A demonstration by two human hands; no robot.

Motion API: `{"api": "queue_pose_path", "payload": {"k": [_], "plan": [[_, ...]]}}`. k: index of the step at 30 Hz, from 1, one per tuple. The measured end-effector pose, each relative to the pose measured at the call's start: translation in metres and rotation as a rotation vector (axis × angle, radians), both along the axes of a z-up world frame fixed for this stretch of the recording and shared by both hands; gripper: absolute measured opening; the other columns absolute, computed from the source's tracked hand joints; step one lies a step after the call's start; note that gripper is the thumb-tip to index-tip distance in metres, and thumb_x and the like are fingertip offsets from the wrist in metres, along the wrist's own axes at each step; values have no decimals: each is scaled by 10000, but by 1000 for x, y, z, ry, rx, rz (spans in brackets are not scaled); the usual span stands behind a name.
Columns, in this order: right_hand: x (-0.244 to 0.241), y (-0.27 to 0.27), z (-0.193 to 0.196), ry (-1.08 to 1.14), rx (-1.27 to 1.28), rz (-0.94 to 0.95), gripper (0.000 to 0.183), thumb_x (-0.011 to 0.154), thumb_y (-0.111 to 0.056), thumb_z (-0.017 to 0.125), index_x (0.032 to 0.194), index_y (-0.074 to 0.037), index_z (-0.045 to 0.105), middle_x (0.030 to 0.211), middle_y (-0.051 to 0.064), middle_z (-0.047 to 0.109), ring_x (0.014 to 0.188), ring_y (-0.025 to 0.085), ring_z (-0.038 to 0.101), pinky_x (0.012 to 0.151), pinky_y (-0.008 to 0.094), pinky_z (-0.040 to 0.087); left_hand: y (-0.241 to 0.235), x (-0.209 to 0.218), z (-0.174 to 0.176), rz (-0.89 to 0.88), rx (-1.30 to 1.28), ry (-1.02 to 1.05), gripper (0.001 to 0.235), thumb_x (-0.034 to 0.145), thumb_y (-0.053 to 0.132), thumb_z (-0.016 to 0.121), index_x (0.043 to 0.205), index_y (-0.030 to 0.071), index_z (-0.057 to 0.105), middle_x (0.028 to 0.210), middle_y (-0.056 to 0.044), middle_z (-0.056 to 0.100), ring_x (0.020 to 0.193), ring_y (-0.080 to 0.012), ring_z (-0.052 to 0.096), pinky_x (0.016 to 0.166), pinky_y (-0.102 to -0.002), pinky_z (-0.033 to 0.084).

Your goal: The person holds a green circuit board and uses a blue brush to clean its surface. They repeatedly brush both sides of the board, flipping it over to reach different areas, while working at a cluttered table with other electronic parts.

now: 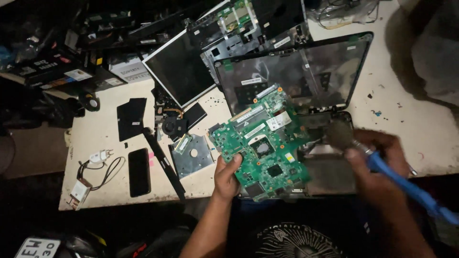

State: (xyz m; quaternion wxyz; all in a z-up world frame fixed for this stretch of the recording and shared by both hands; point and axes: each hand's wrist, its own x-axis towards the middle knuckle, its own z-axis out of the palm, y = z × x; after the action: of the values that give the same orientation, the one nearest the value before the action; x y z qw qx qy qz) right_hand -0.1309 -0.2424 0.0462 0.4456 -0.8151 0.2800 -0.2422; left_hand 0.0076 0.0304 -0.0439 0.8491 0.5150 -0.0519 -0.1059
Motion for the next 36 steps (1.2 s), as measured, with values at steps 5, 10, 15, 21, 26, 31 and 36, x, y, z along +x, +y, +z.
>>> {"api": "queue_pose_path", "payload": {"k": [5, 10, 15, 21, 26, 31, 36], "plan": [[16, 16, 57, -372, -38, 93, 309, 972, 67, 716, 1235, 38, 557, 1239, 215, 662, 1141, 288, 681, 978, 345, 578, 8, -9, 24, -136, 127, -76, 442, 940, 240, 699, 1322, 29, 626, 1237, -83, 705, 1186, -271, 654, 1056, -431, 478], [34, 13, 83, -223, -90, 230, 227, 935, -196, 732, 1144, -116, 698, 1127, 67, 751, 1018, 169, 708, 861, 283, 544, 25, -17, -15, -150, 48, -38, 303, 928, 68, 724, 1222, 63, 649, 1056, -55, 736, 983, -218, 699, 844, -388, 563], [35, 10, 97, 96, -284, 206, 302, 950, -347, 684, 1133, -118, 757, 1032, 81, 785, 968, 224, 748, 807, 350, 554, 33, -13, -10, -149, 174, -114, 296, 951, 108, 711, 1209, 84, 568, 1076, -4, 615, 992, -175, 598, 886, -388, 508], [30, 1, 73, -73, -808, 514, 827, 610, 9, 834, 1362, -254, 613, 1376, 62, 673, 1177, 356, 670, 541, 423, 625, 1, -24, 52, -307, 213, -316, 327, 1010, 128, 605, 771, 209, 397, 711, 82, 334, 640, -109, 345, 647, -341, 323], [38, 11, 79, -363, -726, 696, 342, 1023, -272, 526, 1333, -155, 611, 1320, 131, 685, 1126, 336, 693, 817, 462, 578, 6, -29, 23, -225, 422, -192, 289, 978, 244, 692, 844, 166, 449, 807, 51, 385, 763, -152, 423, 731, -400, 375], [26, 2, 78, -190, -830, 371, 440, 945, -447, 527, 1237, -188, 730, 1175, 102, 765, 996, 304, 722, 624, 406, 524, -2, -29, 70, -244, 444, -310, 356, 1008, 282, 630, 717, 161, 462, 703, 56, 340, 679, -141, 389, 703, -384, 389], [39, 29, 100, -445, -456, 930, 453, 1055, -458, 409, 1297, -148, 633, 1306, 137, 712, 1203, 320, 726, 963, 399, 622, -19, -32, 85, -446, 421, -363, 236, 1046, 315, 544, 881, 153, 591, 645, 47, 446, 602, -152, 470, 648, -340, 423]]}}
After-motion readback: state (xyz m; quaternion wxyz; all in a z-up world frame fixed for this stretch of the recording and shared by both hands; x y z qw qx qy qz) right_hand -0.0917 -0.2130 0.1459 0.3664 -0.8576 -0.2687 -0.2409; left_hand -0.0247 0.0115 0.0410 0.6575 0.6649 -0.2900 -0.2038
